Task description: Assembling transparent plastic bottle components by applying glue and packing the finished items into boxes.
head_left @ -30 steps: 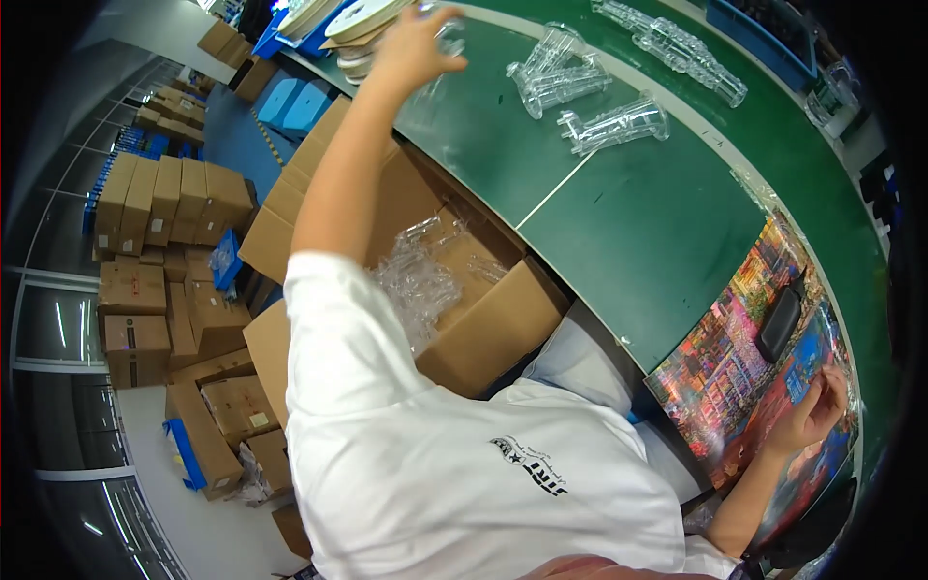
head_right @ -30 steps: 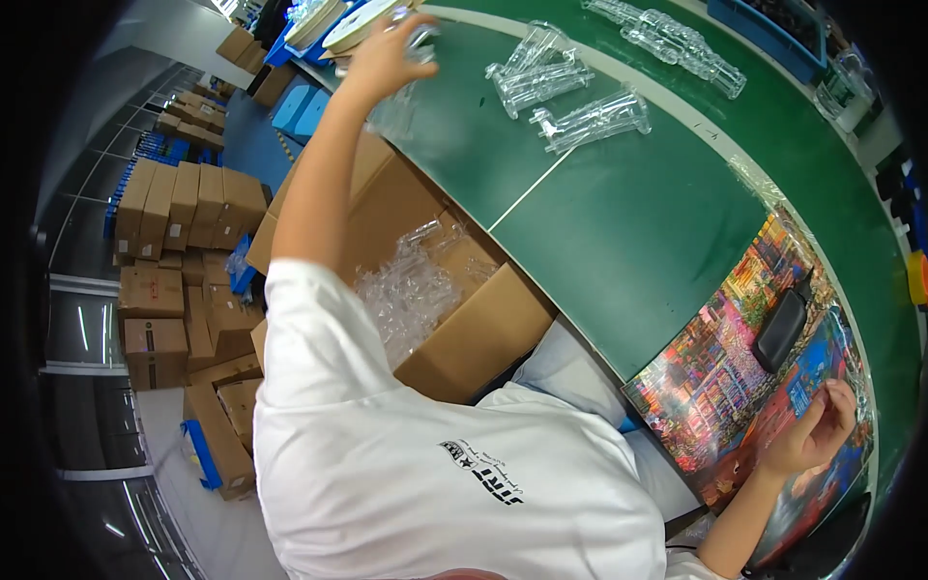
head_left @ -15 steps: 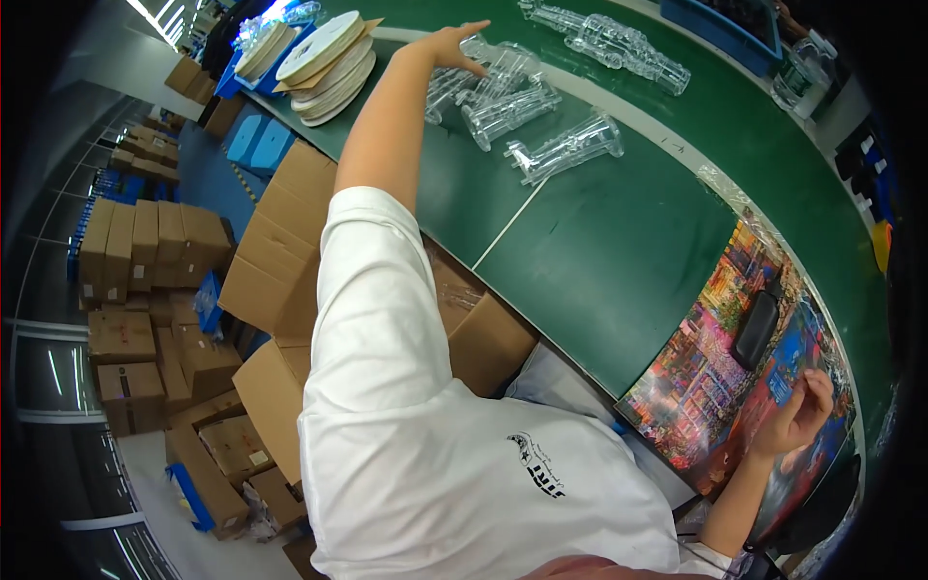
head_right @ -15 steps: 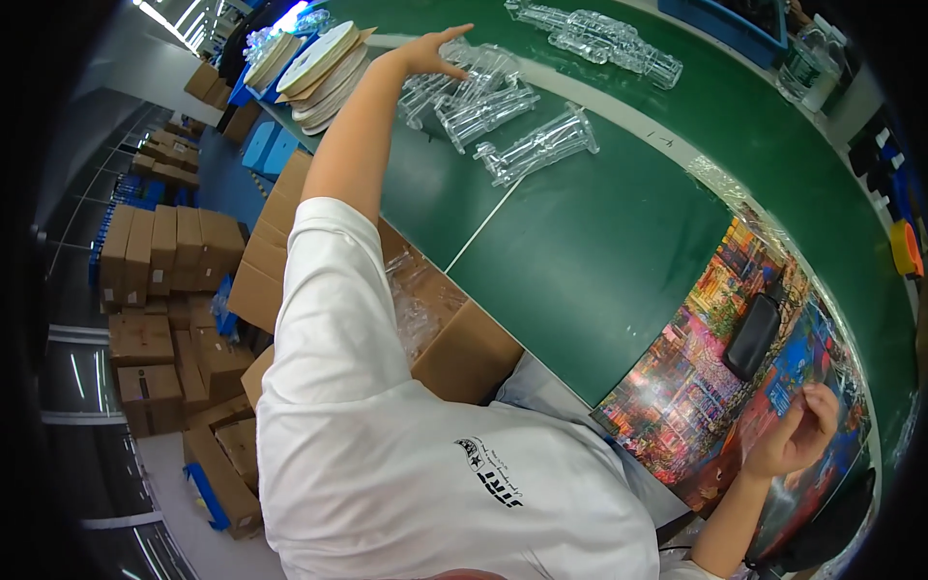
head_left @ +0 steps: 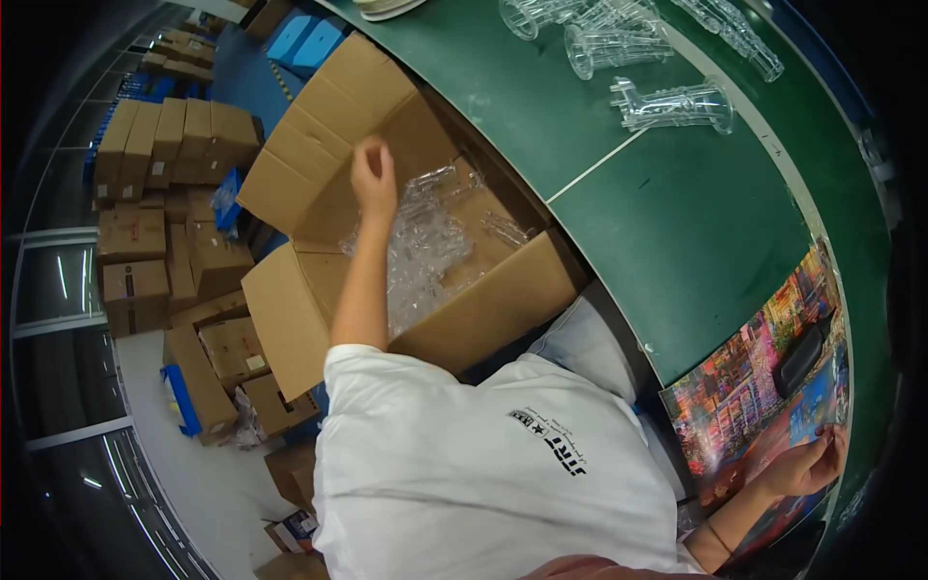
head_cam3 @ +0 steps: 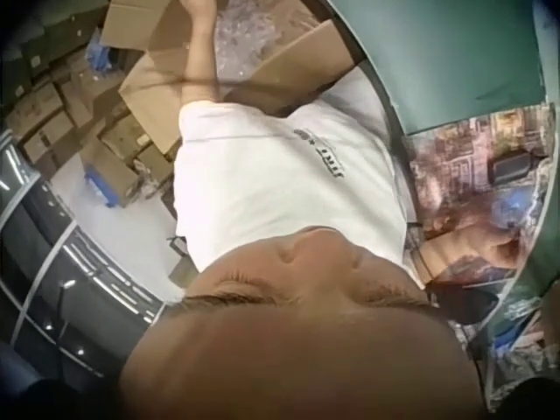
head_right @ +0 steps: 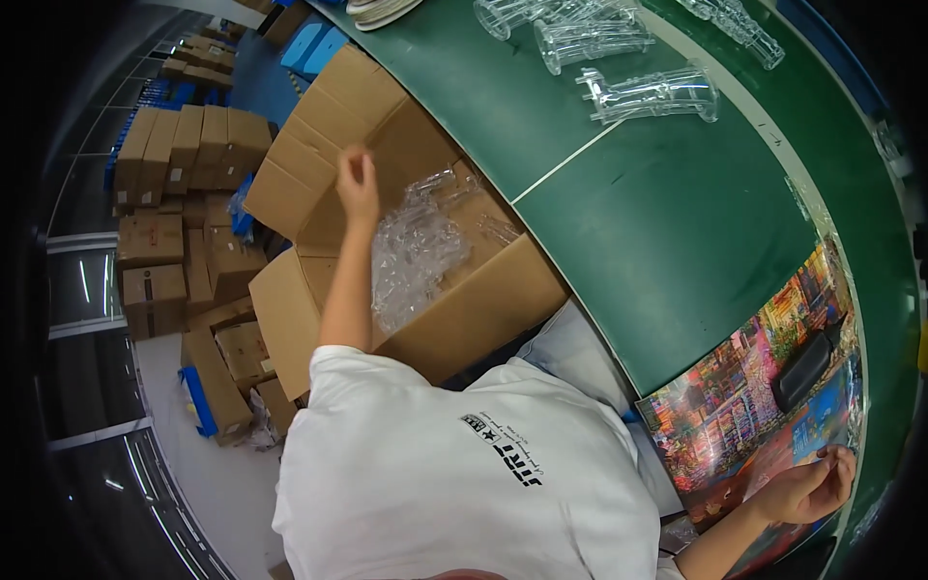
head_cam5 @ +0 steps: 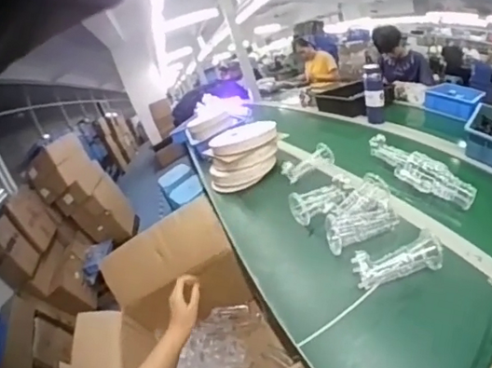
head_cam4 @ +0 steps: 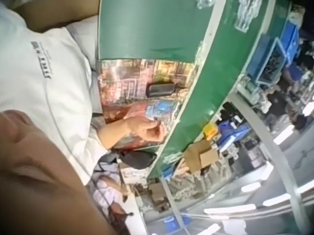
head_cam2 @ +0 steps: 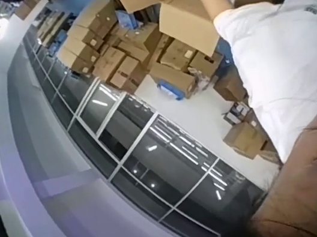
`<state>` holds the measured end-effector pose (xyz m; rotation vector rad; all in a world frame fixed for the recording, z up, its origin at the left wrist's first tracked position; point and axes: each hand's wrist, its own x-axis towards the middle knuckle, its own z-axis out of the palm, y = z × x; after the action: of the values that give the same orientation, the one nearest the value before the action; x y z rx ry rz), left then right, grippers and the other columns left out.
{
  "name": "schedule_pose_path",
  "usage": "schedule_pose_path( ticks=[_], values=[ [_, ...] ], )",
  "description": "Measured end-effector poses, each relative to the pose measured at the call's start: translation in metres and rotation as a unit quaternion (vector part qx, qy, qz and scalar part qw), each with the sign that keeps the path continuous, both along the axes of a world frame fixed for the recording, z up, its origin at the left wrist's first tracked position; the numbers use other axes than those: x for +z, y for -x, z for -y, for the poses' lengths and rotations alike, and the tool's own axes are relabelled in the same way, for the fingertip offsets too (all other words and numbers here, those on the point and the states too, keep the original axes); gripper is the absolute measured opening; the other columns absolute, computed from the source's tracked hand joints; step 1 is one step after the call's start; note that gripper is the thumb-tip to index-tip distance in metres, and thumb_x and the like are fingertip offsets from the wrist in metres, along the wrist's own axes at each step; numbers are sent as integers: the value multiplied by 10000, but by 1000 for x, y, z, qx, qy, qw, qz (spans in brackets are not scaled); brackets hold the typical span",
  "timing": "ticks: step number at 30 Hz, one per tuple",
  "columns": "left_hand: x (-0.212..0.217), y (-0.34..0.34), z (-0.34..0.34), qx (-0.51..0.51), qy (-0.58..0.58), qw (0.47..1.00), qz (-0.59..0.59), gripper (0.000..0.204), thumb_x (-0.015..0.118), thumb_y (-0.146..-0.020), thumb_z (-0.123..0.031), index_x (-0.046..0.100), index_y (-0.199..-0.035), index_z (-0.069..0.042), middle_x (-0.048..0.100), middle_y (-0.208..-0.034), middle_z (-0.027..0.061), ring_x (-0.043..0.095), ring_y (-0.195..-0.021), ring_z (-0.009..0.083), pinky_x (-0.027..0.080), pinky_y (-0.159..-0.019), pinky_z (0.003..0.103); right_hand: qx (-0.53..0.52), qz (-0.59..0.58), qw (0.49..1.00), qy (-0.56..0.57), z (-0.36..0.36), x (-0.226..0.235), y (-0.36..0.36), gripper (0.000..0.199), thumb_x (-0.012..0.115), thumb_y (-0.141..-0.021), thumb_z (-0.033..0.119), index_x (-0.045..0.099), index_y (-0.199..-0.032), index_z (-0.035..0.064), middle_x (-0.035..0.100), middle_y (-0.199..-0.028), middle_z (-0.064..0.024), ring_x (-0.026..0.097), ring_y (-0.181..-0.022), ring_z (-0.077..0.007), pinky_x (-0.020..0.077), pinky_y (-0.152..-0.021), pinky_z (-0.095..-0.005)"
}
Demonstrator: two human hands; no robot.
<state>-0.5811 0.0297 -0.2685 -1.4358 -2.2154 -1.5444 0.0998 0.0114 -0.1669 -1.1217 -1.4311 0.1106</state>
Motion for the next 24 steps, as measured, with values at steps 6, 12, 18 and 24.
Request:
schedule_pose_path(
  ticks=[6,12,18,24],
  values=[
    [-178,18,98,-55,441,876,-187,270,563,-772,-79,582,-1040,-52,611,-1008,151,566,-974,347,464,-836,407,-13,24,1000,11,-4,-6,6,148,455,-891,-56,497,-1029,-19,545,-1067,-140,520,-877,-198,444,-730,-281],
    [-215,7,68,148,618,769,73,362,457,-846,-104,480,-1200,-32,514,-1204,212,482,-1160,348,406,-965,402,-31,48,998,15,-10,-8,9,145,471,-891,-54,498,-1030,-22,554,-1065,-134,527,-873,-190,445,-728,-280],
    [-257,16,101,183,624,759,-1,376,439,-874,-184,478,-1194,10,533,-1177,226,497,-1144,356,393,-975,414,-69,61,996,12,-16,-9,17,122,506,-889,-36,521,-1009,-23,585,-1029,-125,551,-822,-171,455,-704,-263],
    [-298,68,121,152,698,700,-10,423,464,-851,-255,494,-1176,14,608,-1009,191,554,-1051,349,439,-896,437,-64,46,997,14,-23,-17,14,114,516,-889,-29,536,-1001,-23,600,-1016,-122,563,-806,-161,461,-701,-251]
  ],
)
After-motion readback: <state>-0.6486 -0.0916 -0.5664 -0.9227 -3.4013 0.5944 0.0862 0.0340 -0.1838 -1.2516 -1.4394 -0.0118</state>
